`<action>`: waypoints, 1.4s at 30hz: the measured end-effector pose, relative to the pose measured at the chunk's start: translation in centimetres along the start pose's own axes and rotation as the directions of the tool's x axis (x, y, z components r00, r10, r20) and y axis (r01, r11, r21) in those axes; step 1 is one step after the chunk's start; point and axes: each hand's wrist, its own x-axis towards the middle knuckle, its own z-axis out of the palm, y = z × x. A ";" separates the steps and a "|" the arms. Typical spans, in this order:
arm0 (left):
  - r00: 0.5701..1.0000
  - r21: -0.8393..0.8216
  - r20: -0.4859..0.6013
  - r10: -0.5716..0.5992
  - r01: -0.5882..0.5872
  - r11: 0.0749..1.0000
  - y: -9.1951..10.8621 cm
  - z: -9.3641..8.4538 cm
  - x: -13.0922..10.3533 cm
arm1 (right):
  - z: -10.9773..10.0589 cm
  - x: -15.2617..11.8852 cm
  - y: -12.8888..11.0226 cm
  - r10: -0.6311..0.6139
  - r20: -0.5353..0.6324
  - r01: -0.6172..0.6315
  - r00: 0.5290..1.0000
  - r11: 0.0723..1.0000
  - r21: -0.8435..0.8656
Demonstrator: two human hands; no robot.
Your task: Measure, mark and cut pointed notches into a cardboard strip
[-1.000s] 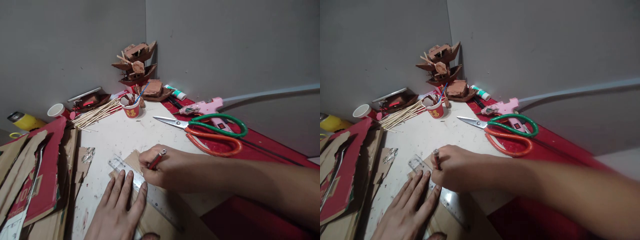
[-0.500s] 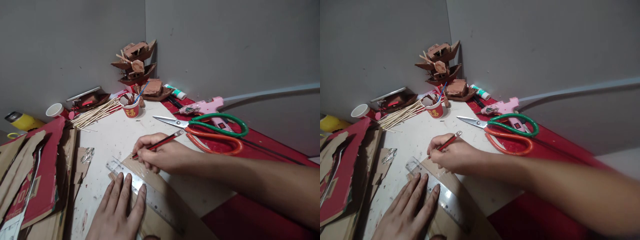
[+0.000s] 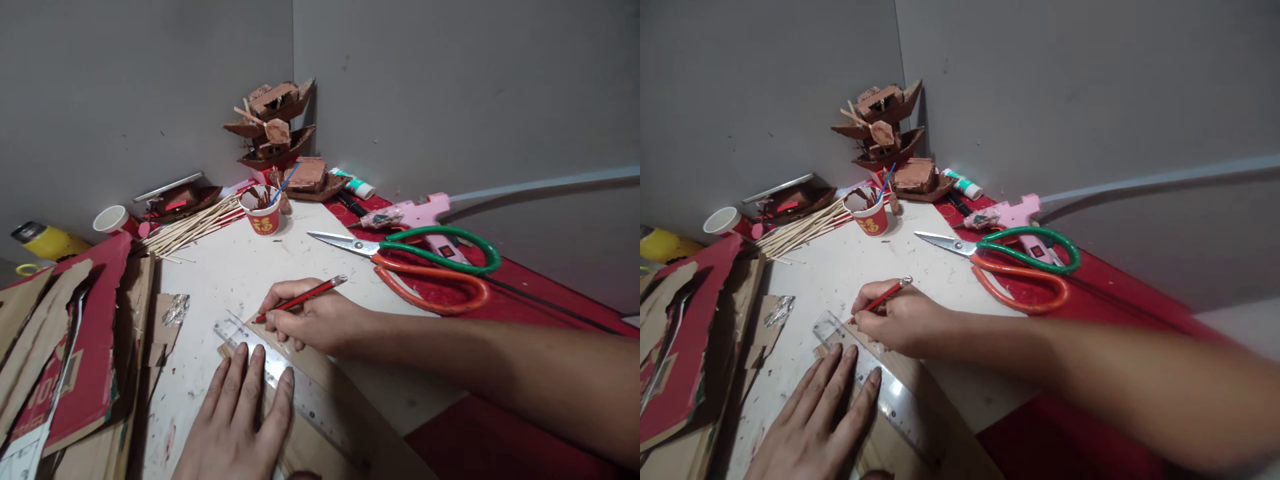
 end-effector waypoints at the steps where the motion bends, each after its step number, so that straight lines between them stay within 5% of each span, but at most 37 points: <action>1: 1.000 -0.002 -0.005 -0.003 0.003 1.000 0.0 0.0 0.1 | 0.0 0.0 0.1 -0.009 -0.001 0.009 1.000 1.000 -0.013; 18: 1.000 -0.009 0.009 0.015 -0.015 1.000 -0.2 0.3 0.3 | -0.1 0.1 -0.4 -0.196 0.013 0.194 0.980 0.951 -0.242; 29: 1.000 0.006 0.007 0.028 -0.028 1.000 -0.4 0.2 0.7 | -0.4 -0.3 -1.7 -0.165 0.029 0.166 0.986 0.939 -0.300; 42: 0.999 -0.003 0.025 0.044 -0.044 0.999 -0.5 -0.2 0.9 | -1.6 -2.0 -4.6 -0.005 0.239 0.111 0.971 0.894 -0.434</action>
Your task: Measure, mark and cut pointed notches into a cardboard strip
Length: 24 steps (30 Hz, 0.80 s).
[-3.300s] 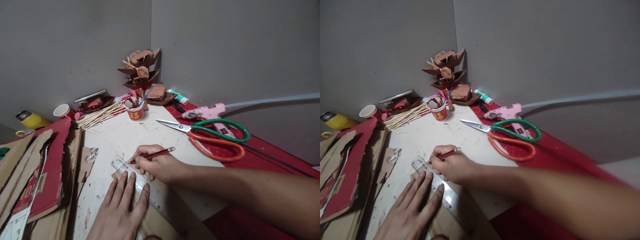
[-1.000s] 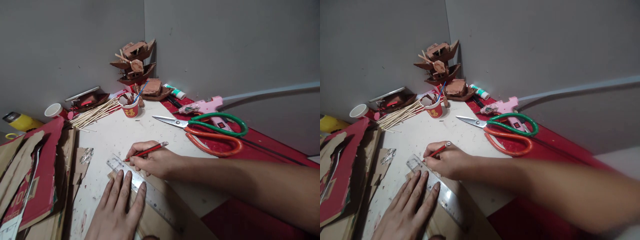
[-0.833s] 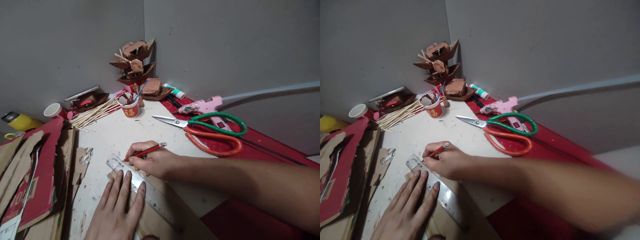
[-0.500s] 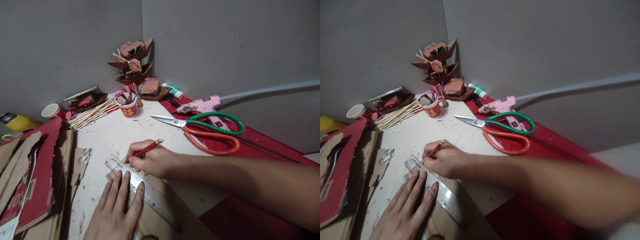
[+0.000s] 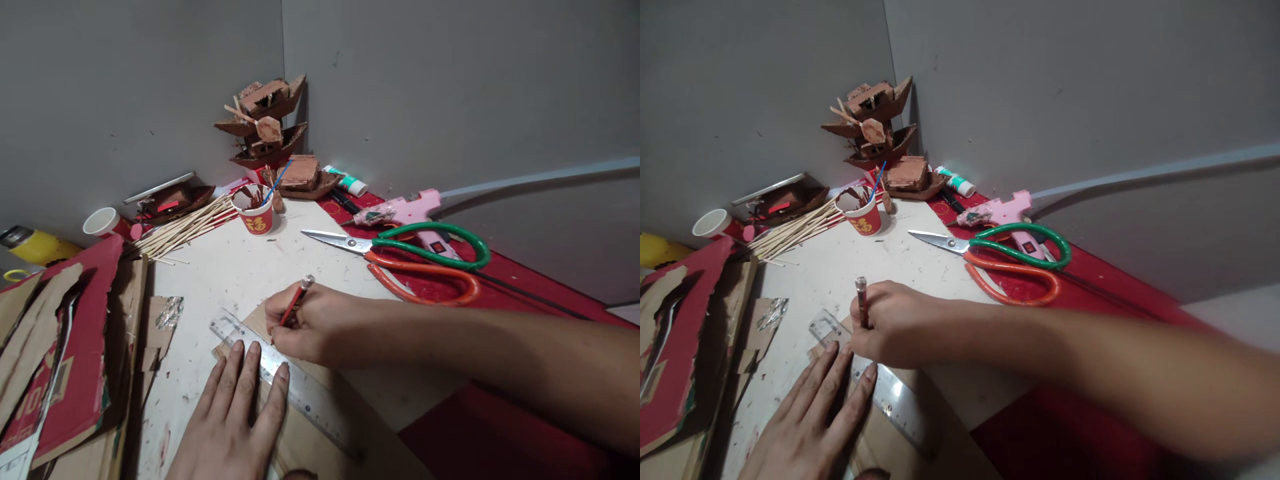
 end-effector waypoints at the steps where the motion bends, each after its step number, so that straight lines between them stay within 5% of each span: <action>1: 1.000 -0.003 0.006 0.002 -0.002 1.000 0.0 0.0 0.0 | -0.1 -0.1 -0.2 0.032 0.008 -0.032 0.999 0.999 0.008; 16: 1.000 0.017 -0.002 0.003 -0.003 1.000 0.0 0.1 0.0 | -0.4 -0.4 0.2 0.033 0.045 -0.032 0.998 0.999 -0.026; 24: 1.000 0.020 -0.018 0.005 -0.004 1.000 0.1 -0.1 -0.2 | -0.8 -1.3 -0.8 0.126 -0.042 -0.115 0.991 0.972 0.205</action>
